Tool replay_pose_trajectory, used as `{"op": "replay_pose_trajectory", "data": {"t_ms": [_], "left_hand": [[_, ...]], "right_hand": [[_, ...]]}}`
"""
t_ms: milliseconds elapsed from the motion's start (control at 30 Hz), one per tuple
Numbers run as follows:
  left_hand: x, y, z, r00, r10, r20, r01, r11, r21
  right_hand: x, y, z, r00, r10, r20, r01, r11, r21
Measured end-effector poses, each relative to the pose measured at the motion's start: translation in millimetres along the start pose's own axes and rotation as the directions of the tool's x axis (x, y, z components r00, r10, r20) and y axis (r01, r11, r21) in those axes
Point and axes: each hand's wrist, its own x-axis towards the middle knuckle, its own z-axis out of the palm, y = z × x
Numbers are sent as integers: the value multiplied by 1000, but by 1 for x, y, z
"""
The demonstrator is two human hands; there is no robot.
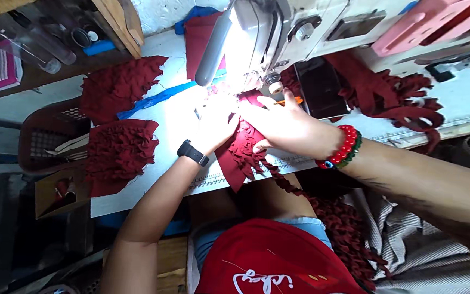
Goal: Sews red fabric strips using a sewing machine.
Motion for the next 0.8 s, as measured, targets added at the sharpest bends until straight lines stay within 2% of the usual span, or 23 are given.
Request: {"op": "replay_pose_trajectory", "data": {"t_ms": [133, 200, 533, 800], "left_hand": [[0, -2, 0, 1000, -25, 6, 25, 999, 37], [-1, -3, 2, 999, -51, -3, 51, 998, 29], [4, -5, 3, 994, -112, 14, 112, 993, 43], [20, -13, 0, 984, -174, 18, 172, 980, 95]], "right_hand": [[8, 8, -4, 997, -34, 63, 34, 999, 11], [11, 8, -6, 994, -1, 109, 1, 1000, -3], [17, 11, -8, 992, 26, 123, -30, 999, 32], [32, 24, -3, 989, 45, 140, -44, 999, -14]]}}
